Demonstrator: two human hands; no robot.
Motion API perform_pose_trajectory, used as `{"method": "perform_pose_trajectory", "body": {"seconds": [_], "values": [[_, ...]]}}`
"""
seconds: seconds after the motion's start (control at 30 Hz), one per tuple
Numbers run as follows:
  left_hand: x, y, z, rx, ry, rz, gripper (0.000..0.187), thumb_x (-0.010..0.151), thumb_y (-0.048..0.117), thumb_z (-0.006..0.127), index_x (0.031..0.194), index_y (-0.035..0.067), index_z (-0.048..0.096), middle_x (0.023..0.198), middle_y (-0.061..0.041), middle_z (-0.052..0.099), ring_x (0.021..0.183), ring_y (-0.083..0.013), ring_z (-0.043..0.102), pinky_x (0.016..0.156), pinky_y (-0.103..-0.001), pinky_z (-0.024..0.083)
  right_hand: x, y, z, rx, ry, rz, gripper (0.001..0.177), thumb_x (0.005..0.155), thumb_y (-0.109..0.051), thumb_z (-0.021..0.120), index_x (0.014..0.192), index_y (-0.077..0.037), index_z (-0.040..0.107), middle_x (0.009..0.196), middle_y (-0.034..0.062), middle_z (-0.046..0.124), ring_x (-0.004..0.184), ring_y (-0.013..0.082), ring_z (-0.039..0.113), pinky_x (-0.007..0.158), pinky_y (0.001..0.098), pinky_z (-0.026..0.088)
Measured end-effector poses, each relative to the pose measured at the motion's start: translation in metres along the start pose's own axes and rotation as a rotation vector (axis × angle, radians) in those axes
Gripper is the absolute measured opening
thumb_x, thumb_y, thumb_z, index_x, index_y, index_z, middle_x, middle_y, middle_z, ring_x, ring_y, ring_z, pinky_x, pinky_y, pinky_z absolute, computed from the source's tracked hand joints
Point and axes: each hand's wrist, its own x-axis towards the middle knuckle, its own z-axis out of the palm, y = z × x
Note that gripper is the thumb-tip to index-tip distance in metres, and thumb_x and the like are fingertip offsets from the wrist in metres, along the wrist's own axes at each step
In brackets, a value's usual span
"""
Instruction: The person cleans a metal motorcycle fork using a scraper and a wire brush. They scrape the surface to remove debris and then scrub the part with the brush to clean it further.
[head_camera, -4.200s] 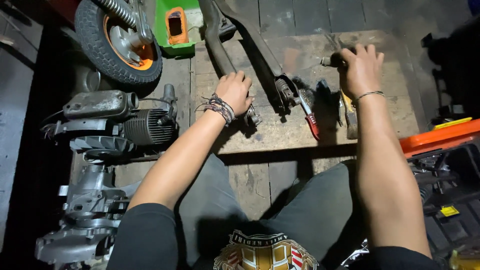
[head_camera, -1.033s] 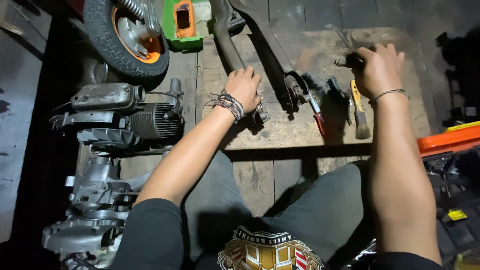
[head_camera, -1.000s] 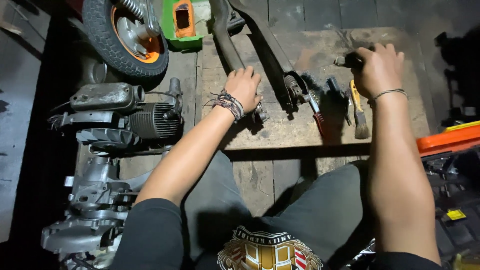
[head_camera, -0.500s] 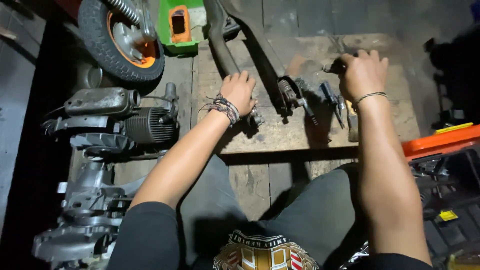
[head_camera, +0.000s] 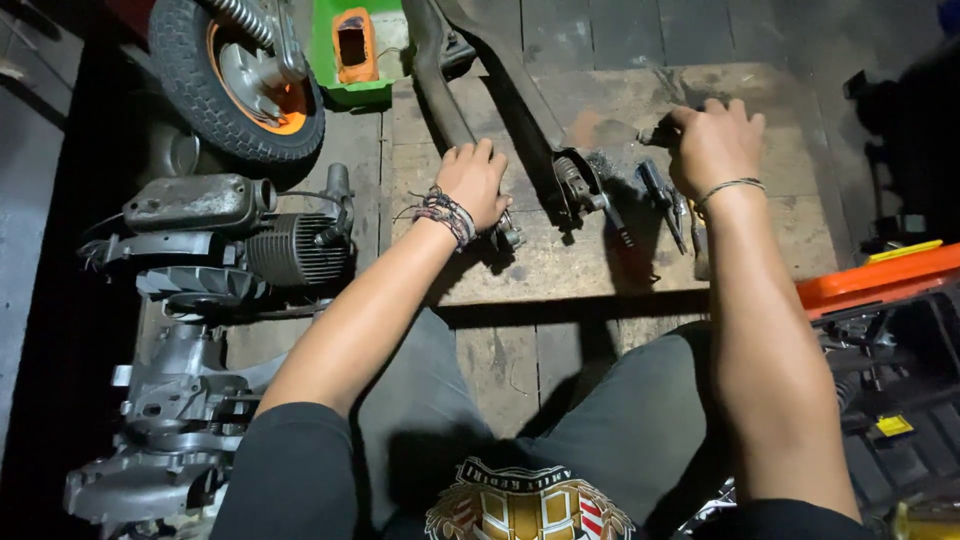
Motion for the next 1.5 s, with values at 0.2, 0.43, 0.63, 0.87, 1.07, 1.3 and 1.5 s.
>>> {"method": "perform_pose_trajectory", "body": {"seconds": [0.2, 0.43, 0.63, 0.87, 1.07, 1.3, 1.5], "values": [[0.000, 0.003, -0.010, 0.023, -0.057, -0.012, 0.060, 0.086, 0.050, 0.076, 0.128, 0.008, 0.061, 0.130, -0.020, 0.055, 0.115, -0.0405, 0.057, 0.103, -0.058, 0.045, -0.005, -0.002, -0.011, -0.016, -0.013, 0.031, 0.062, 0.082, -0.006, 0.067, 0.140, -0.030, 0.067, 0.118, 0.0172, 0.070, 0.113, 0.0403, 0.055, 0.093, 0.0549, 0.042], [0.000, 0.003, -0.005, 0.020, -0.028, 0.000, 0.060, 0.085, 0.049, 0.075, 0.127, 0.008, 0.061, 0.128, -0.020, 0.055, 0.114, -0.0410, 0.057, 0.101, -0.058, 0.045, -0.005, 0.003, -0.004, 0.060, 0.009, 0.018, 0.054, 0.088, -0.019, 0.073, 0.141, -0.031, 0.066, 0.113, 0.0178, 0.070, 0.110, 0.0414, 0.056, 0.091, 0.0573, 0.042], [-0.001, 0.002, -0.008, 0.023, -0.050, -0.012, 0.059, 0.086, 0.047, 0.075, 0.127, 0.007, 0.061, 0.129, -0.020, 0.054, 0.115, -0.0407, 0.056, 0.104, -0.059, 0.044, -0.003, -0.002, -0.008, 0.102, -0.049, 0.006, 0.055, 0.095, -0.025, 0.072, 0.149, -0.023, 0.060, 0.128, 0.0232, 0.067, 0.120, 0.0423, 0.055, 0.097, 0.0591, 0.043], [-0.003, 0.005, -0.011, -0.004, -0.038, -0.031, 0.054, 0.083, 0.045, 0.078, 0.119, 0.010, 0.060, 0.122, -0.014, 0.055, 0.115, -0.0369, 0.056, 0.106, -0.056, 0.042, -0.001, 0.007, 0.019, 0.042, 0.033, -0.005, 0.053, 0.097, -0.009, 0.055, 0.144, -0.031, 0.065, 0.120, 0.0172, 0.070, 0.112, 0.0399, 0.059, 0.089, 0.0531, 0.045], [-0.001, 0.005, -0.009, -0.021, -0.066, -0.048, 0.048, 0.081, 0.043, 0.079, 0.112, 0.012, 0.059, 0.120, -0.012, 0.053, 0.118, -0.0356, 0.055, 0.108, -0.055, 0.039, -0.017, -0.008, -0.001, 0.005, 0.054, 0.006, 0.045, 0.106, -0.016, 0.043, 0.139, -0.034, 0.069, 0.124, 0.0133, 0.071, 0.114, 0.0368, 0.062, 0.090, 0.0504, 0.047], [-0.003, 0.004, -0.011, -0.028, -0.083, -0.045, 0.049, 0.083, 0.044, 0.078, 0.114, 0.011, 0.059, 0.122, -0.013, 0.053, 0.119, -0.0366, 0.055, 0.109, -0.056, 0.038, -0.011, -0.007, 0.020, 0.033, 0.059, -0.029, 0.037, 0.099, -0.020, 0.060, 0.133, -0.025, 0.074, 0.112, 0.0160, 0.074, 0.106, 0.0379, 0.070, 0.086, 0.0475, 0.056], [-0.002, 0.004, -0.016, -0.024, -0.088, -0.040, 0.048, 0.085, 0.044, 0.077, 0.116, 0.012, 0.059, 0.122, -0.013, 0.054, 0.119, -0.0358, 0.055, 0.109, -0.056, 0.037, -0.024, -0.001, 0.013, 0.631, 0.096, 0.050, 0.030, 0.095, -0.009, 0.064, 0.125, -0.001, 0.067, 0.110, 0.0253, 0.072, 0.108, 0.0464, 0.068, 0.088, 0.0573, 0.053]]}}
